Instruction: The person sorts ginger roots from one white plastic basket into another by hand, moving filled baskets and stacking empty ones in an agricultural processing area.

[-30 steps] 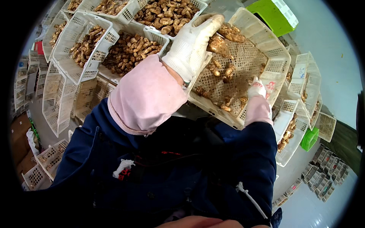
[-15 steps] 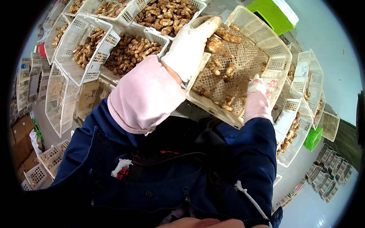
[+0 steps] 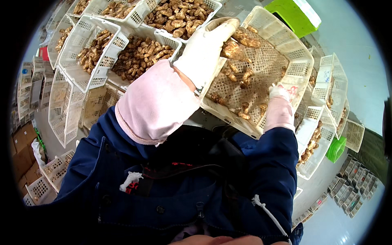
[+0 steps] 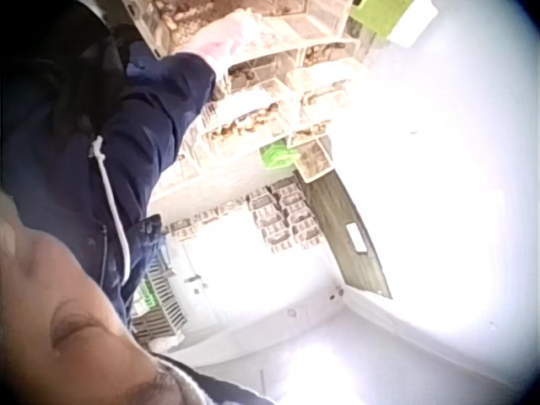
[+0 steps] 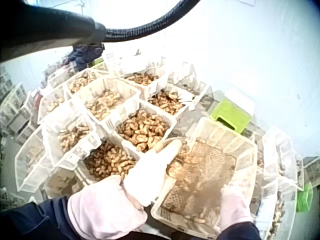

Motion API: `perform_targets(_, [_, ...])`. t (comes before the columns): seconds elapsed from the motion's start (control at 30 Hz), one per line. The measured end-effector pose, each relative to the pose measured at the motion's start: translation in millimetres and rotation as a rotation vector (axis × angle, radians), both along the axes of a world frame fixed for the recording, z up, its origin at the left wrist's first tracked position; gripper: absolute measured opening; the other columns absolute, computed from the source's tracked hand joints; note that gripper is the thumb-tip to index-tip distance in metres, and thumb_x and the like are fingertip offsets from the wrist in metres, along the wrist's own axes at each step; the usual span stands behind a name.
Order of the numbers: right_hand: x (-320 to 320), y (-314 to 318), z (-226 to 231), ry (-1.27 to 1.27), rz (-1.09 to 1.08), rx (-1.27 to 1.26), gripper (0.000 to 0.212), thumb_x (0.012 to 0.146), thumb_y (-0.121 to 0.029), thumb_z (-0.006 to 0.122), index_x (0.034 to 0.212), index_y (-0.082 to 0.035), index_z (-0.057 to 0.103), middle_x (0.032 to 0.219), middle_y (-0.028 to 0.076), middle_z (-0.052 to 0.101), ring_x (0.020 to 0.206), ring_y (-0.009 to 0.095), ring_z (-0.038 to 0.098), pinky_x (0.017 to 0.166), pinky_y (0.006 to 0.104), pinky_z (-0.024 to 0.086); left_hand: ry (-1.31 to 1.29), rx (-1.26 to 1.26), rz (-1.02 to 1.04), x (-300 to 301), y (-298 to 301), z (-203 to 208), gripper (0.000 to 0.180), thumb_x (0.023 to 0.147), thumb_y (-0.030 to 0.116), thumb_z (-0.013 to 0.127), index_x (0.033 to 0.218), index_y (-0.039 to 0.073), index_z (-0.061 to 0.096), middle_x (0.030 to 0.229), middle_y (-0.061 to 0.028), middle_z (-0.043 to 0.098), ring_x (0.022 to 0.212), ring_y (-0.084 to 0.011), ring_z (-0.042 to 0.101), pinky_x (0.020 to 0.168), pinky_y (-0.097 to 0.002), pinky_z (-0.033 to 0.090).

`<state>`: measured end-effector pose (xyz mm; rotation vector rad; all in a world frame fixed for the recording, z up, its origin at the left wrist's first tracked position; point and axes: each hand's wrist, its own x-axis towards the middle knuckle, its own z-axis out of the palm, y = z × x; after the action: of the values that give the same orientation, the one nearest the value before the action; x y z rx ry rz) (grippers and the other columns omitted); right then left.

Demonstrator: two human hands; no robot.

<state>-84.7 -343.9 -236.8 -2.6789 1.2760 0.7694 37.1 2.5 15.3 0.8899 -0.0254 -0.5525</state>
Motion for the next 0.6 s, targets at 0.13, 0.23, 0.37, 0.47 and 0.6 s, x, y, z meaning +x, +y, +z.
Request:
perform_targets(0.13, [9,26,43,-0.101,-0.002,0.042,0.045,0.084,-0.035,0.065,0.122,-0.01,0.059,0.115,0.019,0.065,0.113,0.034,0.06,0.098,0.0435,0.046,0.006,-0.022,-0.047,3,0,-7,0.033,0.096,0.02,0.059,0.123,0.001,0.06,0.113,-0.0081,0.064,0.101,-0.0144,0.063,0.086,-0.0273,0.053])
perform_targets(0.23, [5,21,41,-0.36,-0.105,0.045,0.054,0.081,-0.038,0.066,0.127,-0.011,0.057,0.119,0.019,0.064,0.115,0.034,0.059,0.098,0.0434,0.046,0.018,0.047,-0.126,4,-9,-5,0.035,0.095,0.021,0.062,0.123,0.002,0.06,0.111,-0.0075,0.065,0.097,-0.0141,0.063,0.083,-0.0255,0.052])
perform_targets(0.37, [25,61,125,-1.002,-0.238,0.473,0.037,0.087,-0.02,0.067,0.118,-0.002,0.059,0.111,0.015,0.066,0.101,0.027,0.064,0.087,0.0338,0.052,-0.12,0.19,-0.361,2,-5,-6,0.04,0.092,0.022,0.066,0.125,0.002,0.059,0.113,-0.0071,0.065,0.101,-0.0108,0.059,0.083,-0.0233,0.05])
perform_targets(0.47, [21,126,216,-1.352,-0.291,0.842,0.032,0.09,-0.008,0.065,0.12,-0.002,0.058,0.112,0.013,0.064,0.101,0.021,0.064,0.088,0.0279,0.053,-0.268,0.322,-0.538,-2,-6,-12,0.047,0.091,0.025,0.067,0.131,0.001,0.055,0.114,-0.0069,0.064,0.102,-0.0124,0.059,0.084,-0.0249,0.049])
perform_targets(0.6, [-10,175,242,-1.565,-0.138,0.949,0.038,0.087,-0.002,0.067,0.123,0.001,0.055,0.116,0.012,0.063,0.106,0.019,0.062,0.096,0.0279,0.051,-0.231,0.211,-0.849,-12,-10,-18,0.053,0.092,0.028,0.067,0.133,-0.001,0.052,0.116,-0.0057,0.065,0.102,-0.0098,0.059,0.085,-0.0216,0.047])
